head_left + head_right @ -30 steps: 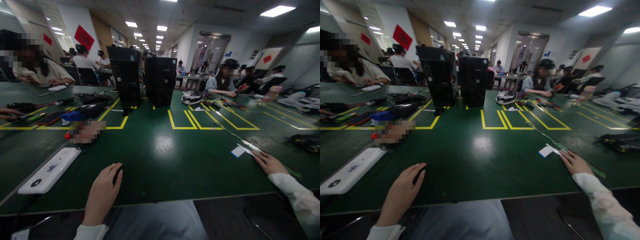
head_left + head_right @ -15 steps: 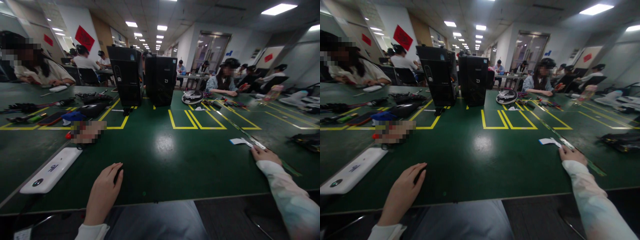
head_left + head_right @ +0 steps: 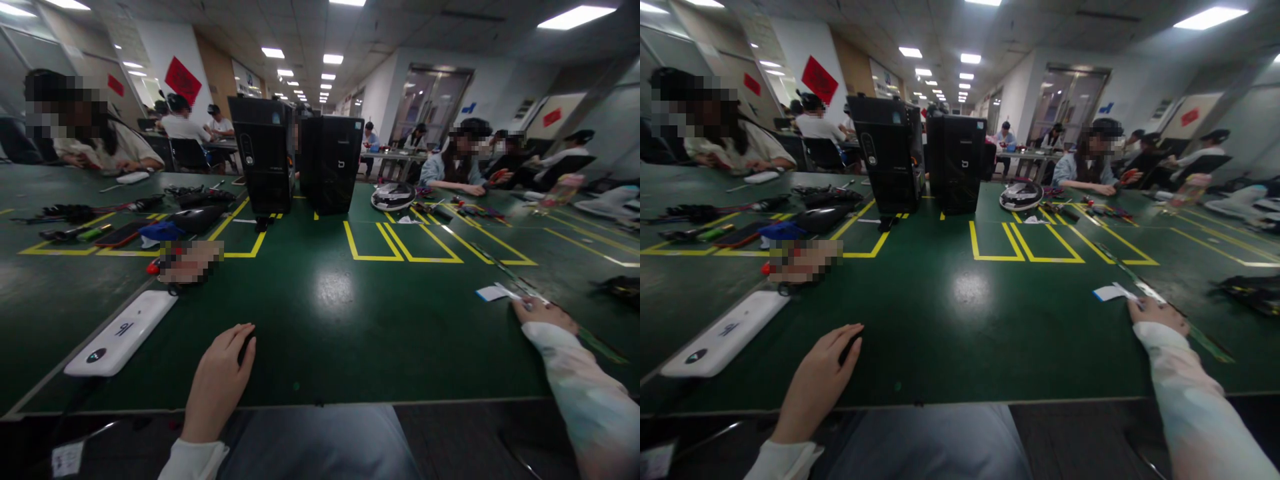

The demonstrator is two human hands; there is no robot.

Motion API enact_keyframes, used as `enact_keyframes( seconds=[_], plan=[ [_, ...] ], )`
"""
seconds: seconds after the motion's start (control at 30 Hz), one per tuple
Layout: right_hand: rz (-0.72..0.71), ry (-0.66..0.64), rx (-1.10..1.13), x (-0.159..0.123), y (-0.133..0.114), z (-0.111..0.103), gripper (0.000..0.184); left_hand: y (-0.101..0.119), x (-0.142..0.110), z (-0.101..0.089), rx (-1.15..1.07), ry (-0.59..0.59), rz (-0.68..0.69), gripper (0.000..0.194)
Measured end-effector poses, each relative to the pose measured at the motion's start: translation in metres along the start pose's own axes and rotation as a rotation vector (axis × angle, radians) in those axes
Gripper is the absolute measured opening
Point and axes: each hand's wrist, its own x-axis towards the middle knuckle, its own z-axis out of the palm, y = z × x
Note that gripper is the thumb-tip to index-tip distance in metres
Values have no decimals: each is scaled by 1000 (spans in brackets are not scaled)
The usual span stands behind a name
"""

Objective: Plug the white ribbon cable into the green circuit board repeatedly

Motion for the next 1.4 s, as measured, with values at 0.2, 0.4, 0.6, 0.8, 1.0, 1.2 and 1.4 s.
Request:
enact_keyframes(
  seconds=[0.2,0.4,0.6,0.8,1.0,1.2,1.4],
  plan=[
    [-369,55,-24,4,-5,5,45,0,0,-1,9,-9,0,45],
    [-680,25,107,-11,-48,16,49,-1,-1,1,33,-9,-4,47],
    [-1094,83,354,-68,-127,18,43,-2,0,1,33,-12,4,46],
    [-1468,59,507,-159,-207,0,38,-4,0,2,22,4,27,45],
    [-1676,-33,553,-244,-245,-11,41,-6,-1,3,34,-11,18,46],
    [-1809,-162,523,-282,-255,-23,47,-5,-1,3,31,-15,10,44],
    [-1829,-227,618,-282,-252,-29,59,-5,-1,2,44,-20,5,44]
  ],
)
